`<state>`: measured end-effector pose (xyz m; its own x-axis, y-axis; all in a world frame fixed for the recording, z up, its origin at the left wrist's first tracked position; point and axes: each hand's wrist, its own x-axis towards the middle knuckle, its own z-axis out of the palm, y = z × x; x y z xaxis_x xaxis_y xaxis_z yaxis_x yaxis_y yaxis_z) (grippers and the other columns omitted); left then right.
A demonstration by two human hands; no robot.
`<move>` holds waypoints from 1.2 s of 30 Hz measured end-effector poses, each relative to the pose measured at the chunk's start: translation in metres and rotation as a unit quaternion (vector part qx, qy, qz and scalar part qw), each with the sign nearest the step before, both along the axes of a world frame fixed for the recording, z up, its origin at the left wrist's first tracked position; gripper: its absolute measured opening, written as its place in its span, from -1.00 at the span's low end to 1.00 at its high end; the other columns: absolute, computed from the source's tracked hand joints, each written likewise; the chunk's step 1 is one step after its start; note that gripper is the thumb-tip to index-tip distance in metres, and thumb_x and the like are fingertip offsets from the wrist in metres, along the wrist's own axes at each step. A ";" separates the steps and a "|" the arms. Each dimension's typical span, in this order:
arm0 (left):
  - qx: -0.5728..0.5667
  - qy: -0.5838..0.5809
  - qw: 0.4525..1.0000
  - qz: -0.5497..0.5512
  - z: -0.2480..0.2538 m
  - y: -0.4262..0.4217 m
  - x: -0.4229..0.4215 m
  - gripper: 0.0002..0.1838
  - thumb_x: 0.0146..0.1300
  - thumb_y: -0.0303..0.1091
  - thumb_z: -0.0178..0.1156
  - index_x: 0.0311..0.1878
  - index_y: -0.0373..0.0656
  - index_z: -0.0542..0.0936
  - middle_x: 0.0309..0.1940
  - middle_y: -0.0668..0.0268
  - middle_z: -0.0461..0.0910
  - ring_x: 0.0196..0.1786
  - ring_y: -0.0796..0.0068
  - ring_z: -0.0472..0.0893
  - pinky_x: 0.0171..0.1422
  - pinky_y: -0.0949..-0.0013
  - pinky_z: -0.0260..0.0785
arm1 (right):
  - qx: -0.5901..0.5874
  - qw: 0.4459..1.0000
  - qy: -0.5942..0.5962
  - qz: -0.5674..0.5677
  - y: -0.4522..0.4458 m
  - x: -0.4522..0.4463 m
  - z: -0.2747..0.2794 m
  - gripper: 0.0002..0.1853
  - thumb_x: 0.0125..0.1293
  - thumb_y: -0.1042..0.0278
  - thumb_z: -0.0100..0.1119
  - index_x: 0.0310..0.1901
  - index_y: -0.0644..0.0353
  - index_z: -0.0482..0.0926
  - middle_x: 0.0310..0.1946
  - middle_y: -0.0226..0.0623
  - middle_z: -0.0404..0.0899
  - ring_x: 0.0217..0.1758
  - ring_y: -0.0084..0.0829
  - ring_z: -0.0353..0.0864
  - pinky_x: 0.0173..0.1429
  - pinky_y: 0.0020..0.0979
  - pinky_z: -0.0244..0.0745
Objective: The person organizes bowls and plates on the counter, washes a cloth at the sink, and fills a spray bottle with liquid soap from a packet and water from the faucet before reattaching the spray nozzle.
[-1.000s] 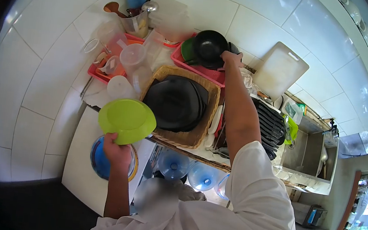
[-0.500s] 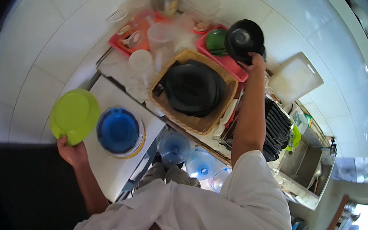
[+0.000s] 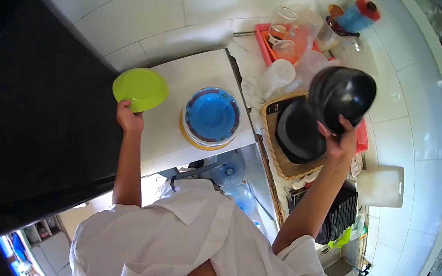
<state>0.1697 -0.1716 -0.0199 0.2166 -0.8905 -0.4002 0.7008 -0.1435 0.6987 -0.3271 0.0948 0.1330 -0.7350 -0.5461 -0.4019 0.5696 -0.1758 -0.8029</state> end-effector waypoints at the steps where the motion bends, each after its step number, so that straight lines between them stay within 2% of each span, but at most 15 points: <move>1: 0.000 0.002 1.000 0.007 -0.010 0.002 0.007 -0.58 0.14 -0.45 0.04 0.11 -0.05 0.53 0.05 0.35 0.55 0.09 0.35 0.59 0.04 0.16 0.51 | 0.000 1.000 0.002 0.007 -0.018 0.012 -0.001 -0.41 0.27 0.50 0.25 0.35 0.21 0.37 0.29 0.02 0.45 0.29 0.21 0.47 0.25 0.31 0.54; 3: 0.018 0.023 1.000 0.004 -0.029 0.008 0.016 -0.59 0.13 -0.44 0.06 0.10 -0.05 0.53 0.04 0.36 0.55 0.06 0.37 0.59 0.02 0.19 0.51 | -0.051 0.989 -0.034 0.135 -0.059 0.035 -0.003 -0.43 0.27 0.50 0.27 0.33 0.22 0.40 0.24 -0.01 0.52 0.27 0.10 0.54 0.25 0.30 0.53; 5: 0.024 0.030 0.999 0.004 -0.048 0.013 0.028 -0.58 0.13 -0.44 0.06 0.10 -0.04 0.53 0.03 0.37 0.55 0.06 0.38 0.59 0.02 0.21 0.50 | -0.058 0.976 -0.054 0.205 -0.104 0.062 -0.003 -0.45 0.26 0.52 0.28 0.31 0.23 0.43 0.21 -0.09 0.58 0.26 -0.02 0.59 0.27 0.20 0.55; 9: 0.028 0.028 0.999 -0.003 -0.059 0.027 0.043 -0.57 0.11 -0.44 0.06 0.10 -0.03 0.55 0.03 0.38 0.57 0.08 0.40 0.59 0.06 0.27 0.49 | -0.124 0.918 -0.107 0.361 -0.200 0.091 -0.040 -0.50 0.23 0.56 0.31 0.23 0.26 0.50 0.17 -0.12 0.61 0.22 -0.13 0.63 0.36 -0.06 0.53; 11: 0.025 0.024 0.999 0.007 -0.054 0.037 0.047 -0.56 0.11 -0.44 0.06 0.11 -0.03 0.55 0.03 0.38 0.57 0.09 0.40 0.58 0.09 0.27 0.48 | -0.133 0.907 -0.110 0.384 -0.245 0.099 -0.068 -0.53 0.24 0.55 0.31 0.20 0.28 0.51 0.12 -0.10 0.64 0.17 -0.15 0.66 0.37 -0.09 0.53; 13: 0.024 0.014 1.000 0.011 -0.054 0.045 0.054 -0.56 0.10 -0.43 0.05 0.11 -0.03 0.56 0.03 0.38 0.57 0.11 0.40 0.58 0.13 0.28 0.46 | -0.056 0.893 -0.107 0.434 -0.282 0.108 -0.094 -0.55 0.25 0.56 0.29 0.20 0.31 0.50 0.09 -0.11 0.66 0.15 -0.16 0.68 0.35 -0.11 0.56; 14: 0.032 0.009 0.999 0.013 -0.056 0.049 0.059 -0.55 0.10 -0.43 0.05 0.12 -0.03 0.56 0.04 0.38 0.56 0.11 0.40 0.57 0.16 0.27 0.45 | -0.054 0.881 -0.108 0.457 -0.298 0.115 -0.107 -0.56 0.27 0.56 0.27 0.19 0.32 0.50 0.09 -0.10 0.66 0.15 -0.18 0.68 0.31 -0.11 0.59; 15: 0.041 0.005 0.999 0.016 -0.056 0.052 0.062 -0.54 0.10 -0.43 0.04 0.13 -0.04 0.55 0.05 0.38 0.56 0.12 0.39 0.57 0.19 0.27 0.43 | -0.055 0.879 -0.111 0.460 -0.309 0.124 -0.117 -0.56 0.27 0.56 0.27 0.19 0.32 0.50 0.09 -0.10 0.66 0.15 -0.18 0.68 0.31 -0.11 0.59; 18: 0.044 -0.002 0.999 0.025 -0.058 0.065 0.072 -0.52 0.10 -0.43 0.04 0.15 -0.03 0.55 0.06 0.38 0.55 0.14 0.38 0.55 0.22 0.26 0.42 | -0.029 0.842 -0.146 0.518 -0.341 0.147 -0.155 -0.64 0.30 0.55 0.22 0.12 0.48 0.53 0.06 0.00 0.67 0.12 -0.16 0.71 0.33 -0.15 0.59; 22: 0.050 0.003 0.998 0.047 -0.068 0.074 0.081 -0.51 0.10 -0.43 0.03 0.16 -0.03 0.55 0.07 0.39 0.56 0.14 0.38 0.54 0.23 0.27 0.40 | 0.008 0.824 -0.118 0.554 -0.364 0.176 -0.178 -0.61 0.30 0.56 0.21 0.15 0.47 0.52 0.07 -0.04 0.67 0.13 -0.16 0.70 0.35 -0.16 0.58; 25: 0.067 0.001 0.996 0.052 -0.075 0.077 0.084 -0.51 0.09 -0.44 0.03 0.16 -0.03 0.55 0.08 0.38 0.56 0.15 0.38 0.54 0.23 0.27 0.39 | 0.040 0.806 -0.107 0.581 -0.371 0.194 -0.185 -0.59 0.29 0.57 0.21 0.18 0.44 0.51 0.07 -0.09 0.67 0.13 -0.16 0.69 0.37 -0.17 0.57; 27: 0.048 0.009 0.998 0.042 -0.078 0.077 0.083 -0.50 0.08 -0.44 0.03 0.16 -0.04 0.55 0.08 0.38 0.56 0.15 0.39 0.54 0.23 0.28 0.38 | 0.052 0.782 -0.093 0.615 -0.377 0.201 -0.188 -0.50 0.29 0.58 0.20 0.29 0.31 0.44 0.12 -0.12 0.64 0.15 -0.19 0.68 0.37 -0.19 0.56; 28: 0.046 0.009 0.998 0.042 -0.077 0.077 0.082 -0.50 0.08 -0.44 0.03 0.16 -0.04 0.55 0.08 0.38 0.56 0.15 0.39 0.54 0.23 0.28 0.38 | 0.050 0.781 -0.093 0.615 -0.382 0.201 -0.195 -0.50 0.29 0.58 0.20 0.29 0.31 0.44 0.12 -0.12 0.64 0.15 -0.19 0.68 0.37 -0.19 0.56; 30: 0.050 0.007 0.998 0.043 -0.072 0.076 0.077 -0.50 0.08 -0.45 0.03 0.16 -0.05 0.55 0.07 0.39 0.57 0.14 0.39 0.54 0.23 0.29 0.38 | 0.062 0.751 -0.057 0.654 -0.390 0.205 -0.204 -0.25 0.25 0.54 0.27 0.47 -0.03 0.24 0.24 -0.19 0.53 0.18 -0.19 0.67 0.14 -0.07 0.69; 36: 0.045 -0.007 0.999 0.030 -0.076 0.070 0.075 -0.50 0.06 -0.47 0.03 0.15 -0.07 0.55 0.05 0.36 0.58 0.12 0.39 0.55 0.22 0.30 0.39 | 0.083 0.740 -0.028 0.667 -0.390 0.205 -0.196 -0.21 0.22 0.57 0.26 0.48 -0.08 0.23 0.25 -0.26 0.52 0.20 -0.23 0.65 0.15 -0.11 0.68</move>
